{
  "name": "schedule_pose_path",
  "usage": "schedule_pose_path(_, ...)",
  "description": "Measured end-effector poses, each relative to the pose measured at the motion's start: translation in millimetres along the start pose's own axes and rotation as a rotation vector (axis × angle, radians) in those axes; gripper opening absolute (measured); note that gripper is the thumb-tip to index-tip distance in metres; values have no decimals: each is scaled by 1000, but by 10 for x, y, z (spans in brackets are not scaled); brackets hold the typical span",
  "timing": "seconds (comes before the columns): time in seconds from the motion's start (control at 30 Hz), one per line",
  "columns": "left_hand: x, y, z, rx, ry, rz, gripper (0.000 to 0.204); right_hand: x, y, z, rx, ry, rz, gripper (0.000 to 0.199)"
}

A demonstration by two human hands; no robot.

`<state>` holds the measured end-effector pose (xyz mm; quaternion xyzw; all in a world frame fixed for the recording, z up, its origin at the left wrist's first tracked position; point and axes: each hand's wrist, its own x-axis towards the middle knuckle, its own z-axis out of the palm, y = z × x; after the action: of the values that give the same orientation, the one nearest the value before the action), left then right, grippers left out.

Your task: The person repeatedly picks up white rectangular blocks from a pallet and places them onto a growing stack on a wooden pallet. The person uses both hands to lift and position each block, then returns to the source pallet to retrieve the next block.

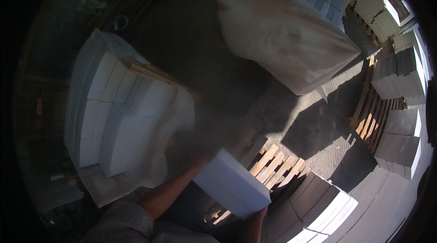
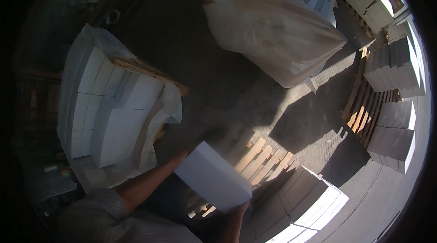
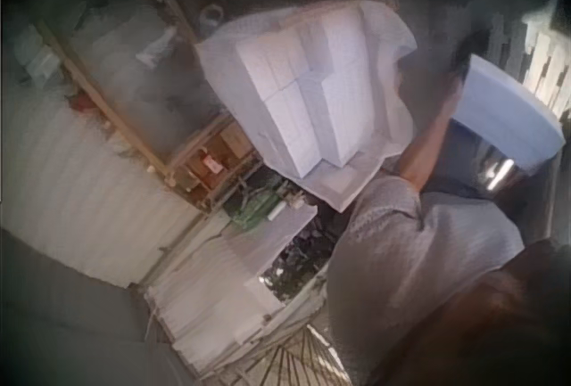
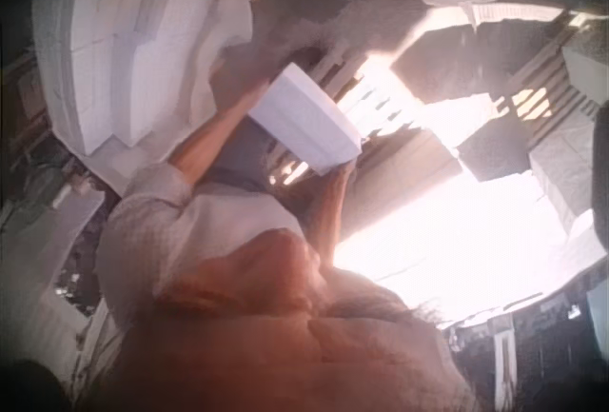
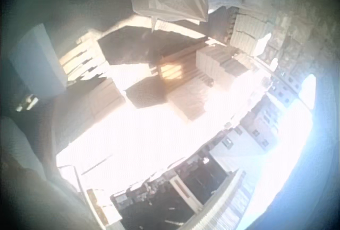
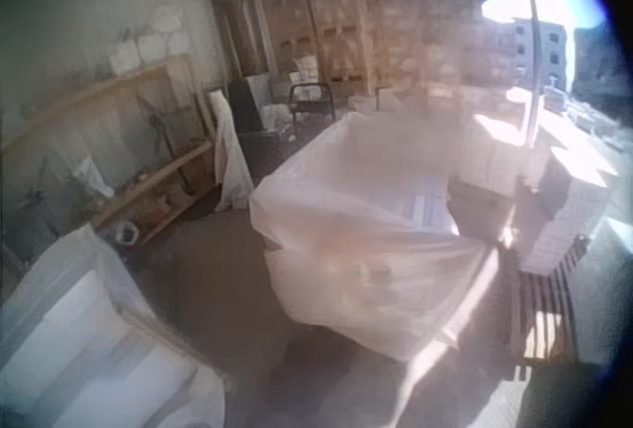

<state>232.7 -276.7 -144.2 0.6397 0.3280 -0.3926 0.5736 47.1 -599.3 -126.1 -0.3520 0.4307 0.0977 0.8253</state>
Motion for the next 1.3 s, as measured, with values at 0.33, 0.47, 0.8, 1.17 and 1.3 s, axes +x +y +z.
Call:
schedule_pose_path(0.33, -437, -182, -1543, -618, 185, 35, 33, 303, -463, 2695, -631, -461, -139, 44)
schedule_pose_path(0.47, -494, -124, -2378, -823, 291, 58, 32, 709, 50, 3549, -707, -606, -67, 38)
schedule_pose_path(0.8, -1344, 292, -4858, -1066, 603, 189, 57, 1339, 1614, 6122, -545, -738, 480, 48)
schedule_pose_path(1.17, -989, 30, -6066, -252, 1388, -582, 62, 1255, 3283, 7691, -1286, -760, 330, 64)
schedule_pose_path(1.3, -923, 40, -6072, -276, 1420, -617, 57, 1411, 3360, 7604, -1354, -965, 106, 51)
